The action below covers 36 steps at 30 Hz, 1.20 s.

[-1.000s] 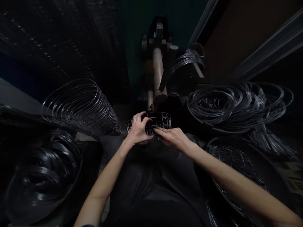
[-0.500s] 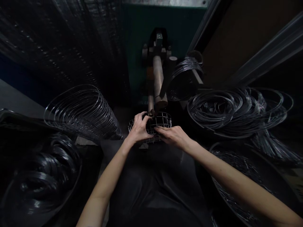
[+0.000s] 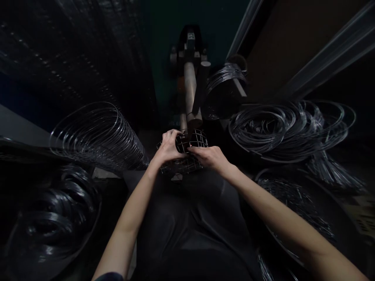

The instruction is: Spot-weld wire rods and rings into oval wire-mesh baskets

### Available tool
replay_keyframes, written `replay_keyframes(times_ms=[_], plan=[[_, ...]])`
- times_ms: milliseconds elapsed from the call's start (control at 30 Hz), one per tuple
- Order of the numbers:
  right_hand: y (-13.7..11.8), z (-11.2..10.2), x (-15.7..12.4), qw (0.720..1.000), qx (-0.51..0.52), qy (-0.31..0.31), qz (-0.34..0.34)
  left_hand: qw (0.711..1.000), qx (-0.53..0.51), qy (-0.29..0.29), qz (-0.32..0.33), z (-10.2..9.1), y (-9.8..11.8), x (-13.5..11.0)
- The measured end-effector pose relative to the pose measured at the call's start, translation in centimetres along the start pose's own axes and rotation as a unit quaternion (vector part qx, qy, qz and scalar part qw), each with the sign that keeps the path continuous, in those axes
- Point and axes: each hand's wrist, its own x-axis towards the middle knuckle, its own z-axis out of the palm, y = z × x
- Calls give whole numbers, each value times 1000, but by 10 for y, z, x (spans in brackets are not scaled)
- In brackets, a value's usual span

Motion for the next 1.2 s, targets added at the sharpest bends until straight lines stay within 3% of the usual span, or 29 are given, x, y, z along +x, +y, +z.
replay_keyframes(times_ms=[233,467,700,800,933,1033,1133,1200], plan=[[12,21,-2,986,86,136,43,999,11,29,38,2,-8,10],[23,24,24,968,115,194,109,1000,-6,20,-18,-2,-20,32],[35,8,36,972,139,163,98,1000,-12,18,-4,-7,-23,43],[50,-7,52,980,86,146,106,997,-80,-16,-9,-19,-31,42],[82,-19,95,995,4,9,98,979,-196,6,-50,-37,-60,46],[103,-17,125,995,12,-75,58,983,-159,-8,-95,-39,-79,54],[114,-7,142,997,24,-68,32,991,-85,-37,-97,-33,-86,64],[118,2,147,998,35,-37,25,994,-13,-7,-105,-29,-83,70]])
